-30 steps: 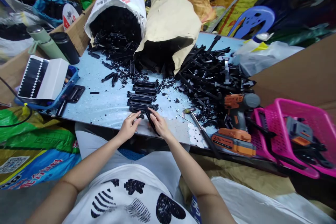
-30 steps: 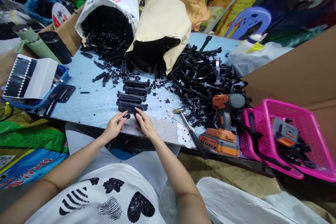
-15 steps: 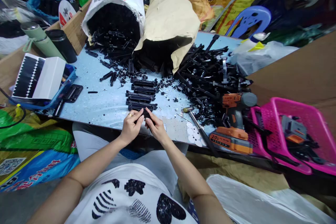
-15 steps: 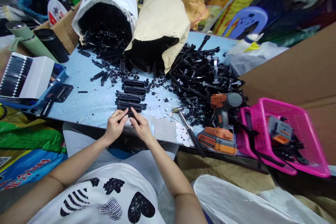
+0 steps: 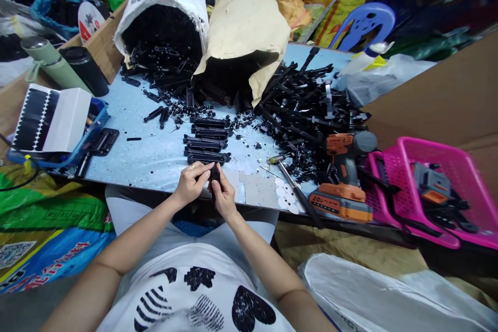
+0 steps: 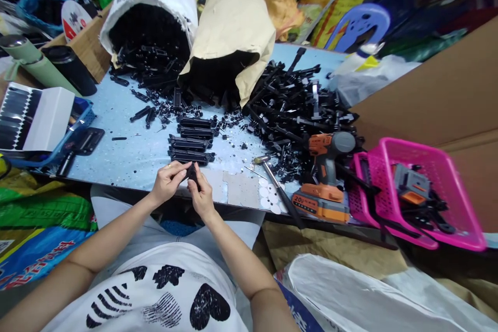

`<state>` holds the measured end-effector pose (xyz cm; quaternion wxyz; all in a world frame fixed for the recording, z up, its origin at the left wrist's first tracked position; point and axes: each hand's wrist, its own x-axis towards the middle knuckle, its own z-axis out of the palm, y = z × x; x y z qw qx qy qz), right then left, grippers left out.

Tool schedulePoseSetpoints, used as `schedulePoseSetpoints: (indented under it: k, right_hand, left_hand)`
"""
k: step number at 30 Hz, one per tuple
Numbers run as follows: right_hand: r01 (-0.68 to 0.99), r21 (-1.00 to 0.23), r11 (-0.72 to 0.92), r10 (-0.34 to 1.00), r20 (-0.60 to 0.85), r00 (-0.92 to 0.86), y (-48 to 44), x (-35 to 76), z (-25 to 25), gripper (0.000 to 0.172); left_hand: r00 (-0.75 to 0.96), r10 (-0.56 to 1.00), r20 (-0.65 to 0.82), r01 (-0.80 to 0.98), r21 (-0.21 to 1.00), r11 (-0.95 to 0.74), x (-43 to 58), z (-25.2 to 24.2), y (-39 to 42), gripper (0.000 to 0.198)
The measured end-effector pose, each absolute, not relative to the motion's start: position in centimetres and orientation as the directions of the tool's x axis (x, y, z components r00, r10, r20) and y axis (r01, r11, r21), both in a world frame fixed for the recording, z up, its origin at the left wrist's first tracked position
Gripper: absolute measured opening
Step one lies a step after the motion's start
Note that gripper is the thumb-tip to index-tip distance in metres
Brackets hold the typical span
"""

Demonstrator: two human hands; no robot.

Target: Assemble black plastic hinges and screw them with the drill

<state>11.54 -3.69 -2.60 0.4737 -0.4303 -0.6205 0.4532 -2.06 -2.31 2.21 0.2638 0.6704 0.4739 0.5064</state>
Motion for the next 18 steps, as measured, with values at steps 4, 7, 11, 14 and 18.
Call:
schedulePoseSetpoints:
  k: [4,7,11,14,18]
  right_hand:
    - [0.43,-0.804,0.411,0.871,0.208,-0.446,0.6,15.2,-0.5,0.049]
    - [0.756,-0.512,0.408,0.912,0.195,-0.361,7.7,20.0,1.7,0.047]
    - [0.994,-0.076,0.075,0.981,0.187,-0.059,17.9,25.0,3.9,0.048]
    - [1.0,0.004,0.003,0.992,0.123,-0.004,22.3,25.5,4.3,0.047]
    - [0.999,0.026,-0.023,0.998,0.057,0.022,23.6,24.3,4.0,0.04]
  left_hand:
    - [-0.142,0.959,0.246,0.424,0.89,-0.166,-1.0,-0.1,-3.8,0.037]
    - [-0.165,0.957,0.237,0.642,0.763,-0.079,-1.1,-0.9,-4.9,0.042]
    - [0.406,0.876,0.262,0.801,0.359,-0.479,-1.5,0.2,-4.1,0.045]
    - [0.676,0.727,0.121,0.701,0.202,-0.684,-1.0,1.3,-2.6,0.043]
    - [0.632,0.771,0.08,0.765,0.094,-0.637,-0.8,1.6,-1.7,0.039]
